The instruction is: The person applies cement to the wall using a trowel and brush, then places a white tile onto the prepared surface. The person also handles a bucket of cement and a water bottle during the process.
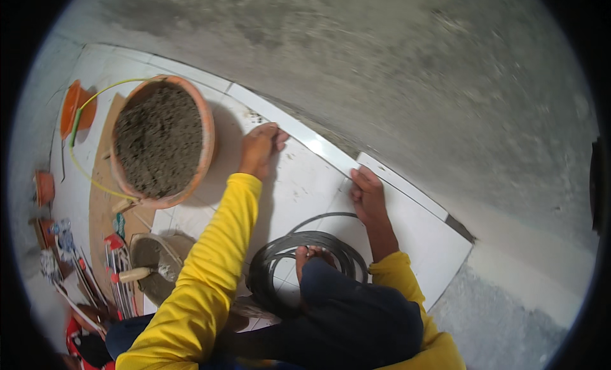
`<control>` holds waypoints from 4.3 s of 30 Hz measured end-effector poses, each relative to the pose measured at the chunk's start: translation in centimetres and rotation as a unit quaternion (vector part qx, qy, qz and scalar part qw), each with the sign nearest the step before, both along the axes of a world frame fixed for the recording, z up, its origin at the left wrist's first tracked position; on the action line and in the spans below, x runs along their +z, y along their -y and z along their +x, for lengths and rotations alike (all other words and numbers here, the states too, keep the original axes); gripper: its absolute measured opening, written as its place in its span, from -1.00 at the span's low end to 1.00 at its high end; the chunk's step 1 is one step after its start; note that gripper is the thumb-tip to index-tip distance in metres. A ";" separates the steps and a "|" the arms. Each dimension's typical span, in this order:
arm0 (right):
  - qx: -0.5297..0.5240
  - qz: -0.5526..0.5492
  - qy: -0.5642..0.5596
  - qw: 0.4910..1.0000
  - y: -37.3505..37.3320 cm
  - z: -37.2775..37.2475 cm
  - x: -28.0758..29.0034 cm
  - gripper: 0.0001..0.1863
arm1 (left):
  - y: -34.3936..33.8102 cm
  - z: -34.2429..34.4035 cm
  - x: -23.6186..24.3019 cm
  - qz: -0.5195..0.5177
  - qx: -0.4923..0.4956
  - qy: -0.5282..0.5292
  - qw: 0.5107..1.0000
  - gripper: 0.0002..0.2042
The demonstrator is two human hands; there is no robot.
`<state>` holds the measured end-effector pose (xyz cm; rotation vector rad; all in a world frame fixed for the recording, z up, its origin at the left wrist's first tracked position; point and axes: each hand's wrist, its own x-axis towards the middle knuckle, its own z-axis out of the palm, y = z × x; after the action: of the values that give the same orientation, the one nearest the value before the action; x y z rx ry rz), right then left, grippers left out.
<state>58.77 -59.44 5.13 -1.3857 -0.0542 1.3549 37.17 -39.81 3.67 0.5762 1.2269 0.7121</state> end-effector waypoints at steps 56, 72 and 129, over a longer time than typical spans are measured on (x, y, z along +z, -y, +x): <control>0.255 0.034 0.381 0.888 7.1 4.0 4.1 -0.67 | 10.1 -4.1 4.0 0.312 -0.495 -0.097 0.805 -0.66; -0.076 0.056 0.017 0.995 4.3 1.5 0.4 -0.66 | 7.3 -3.9 4.7 0.322 0.029 -0.240 0.915 -0.87; -0.135 -0.085 0.225 0.961 -2.2 0.6 -1.9 -0.66 | -6.0 -1.5 -5.8 0.435 -0.117 -0.443 0.775 -0.24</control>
<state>59.36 -57.24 3.19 -1.7576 -0.0499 0.8147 35.66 -33.77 -2.11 1.9824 1.5875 0.7976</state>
